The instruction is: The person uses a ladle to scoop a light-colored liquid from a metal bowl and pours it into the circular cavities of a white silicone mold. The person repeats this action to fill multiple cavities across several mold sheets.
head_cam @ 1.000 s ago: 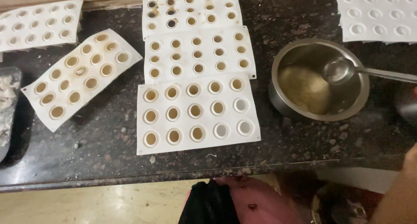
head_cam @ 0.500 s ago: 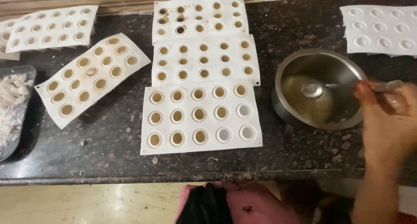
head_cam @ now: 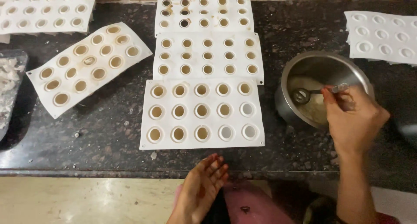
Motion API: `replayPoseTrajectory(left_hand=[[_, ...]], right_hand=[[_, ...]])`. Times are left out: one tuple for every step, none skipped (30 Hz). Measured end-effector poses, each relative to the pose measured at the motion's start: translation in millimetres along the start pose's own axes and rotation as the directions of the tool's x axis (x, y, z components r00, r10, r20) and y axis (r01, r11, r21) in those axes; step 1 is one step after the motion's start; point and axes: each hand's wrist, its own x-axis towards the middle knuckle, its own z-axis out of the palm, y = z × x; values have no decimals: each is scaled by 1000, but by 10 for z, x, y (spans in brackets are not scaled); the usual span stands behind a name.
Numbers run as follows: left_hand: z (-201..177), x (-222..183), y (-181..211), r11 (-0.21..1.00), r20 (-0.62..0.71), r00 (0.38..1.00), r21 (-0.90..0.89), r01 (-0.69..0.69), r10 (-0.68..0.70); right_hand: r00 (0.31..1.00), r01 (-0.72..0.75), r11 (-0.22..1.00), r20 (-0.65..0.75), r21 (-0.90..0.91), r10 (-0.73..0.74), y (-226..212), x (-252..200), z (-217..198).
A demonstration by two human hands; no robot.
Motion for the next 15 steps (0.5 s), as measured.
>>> replayPoseTrajectory(left_hand=[[-83, 83, -40, 1000, 2, 1000, -7, -4, 4], [-164, 168, -82, 1000, 31, 999, -19, -23, 24], [-245, 250, -124, 999, 61, 997, -29, -41, 43], [-207, 231, -123, 999, 62, 997, -34, -43, 45], [-171, 211, -120, 998, 61, 997, -19, -53, 54], [-134, 193, -120, 998, 61, 996, -4, -63, 64], [-89, 161, -113, 998, 63, 996, -7, -62, 62], [-44, 129, -107, 996, 62, 994, -5, -88, 88], [0, 95, -96, 993, 61, 992, -3, -114, 114], [-20, 127, -127, 994, 62, 992, -6, -113, 113], [-42, 161, -153, 980, 97, 977, 51, -194, 188], [-62, 193, -179, 956, 136, 956, 105, -274, 259], [-52, 209, -173, 955, 136, 955, 101, -277, 263], [-41, 226, -168, 938, 121, 948, 150, -311, 295], [-31, 241, -165, 918, 107, 939, 199, -342, 327]], right_hand=[[1000, 8, 1000, 2, 3, -8, -103, 45, -22], [1000, 18, 1000, -14, 2, -18, -205, 89, -44], [999, 26, 1000, -31, 1, -26, -307, 123, -72], [999, 31, 1000, -29, 2, -31, -225, 111, -53], [999, -6, 1000, -42, -6, 6, -142, 90, -39], [998, -44, 999, -55, -15, 43, -57, 71, -26], [998, -41, 999, -54, -17, 40, -49, 94, -49], [990, -119, 989, -65, 90, 125, -40, 119, -72], [975, -194, 961, -65, 199, 210, -34, 143, -92], [976, -192, 962, -64, 197, 208, 4, 155, -117], [954, -258, 923, -75, 284, 290, 39, 171, -134], [925, -319, 873, -78, 369, 371, 74, 188, -151], [927, -315, 874, -77, 371, 367, 217, 174, -153], [926, -312, 881, -92, 357, 365, 362, 163, -154], [925, -309, 887, -107, 343, 364, 509, 146, -157]])
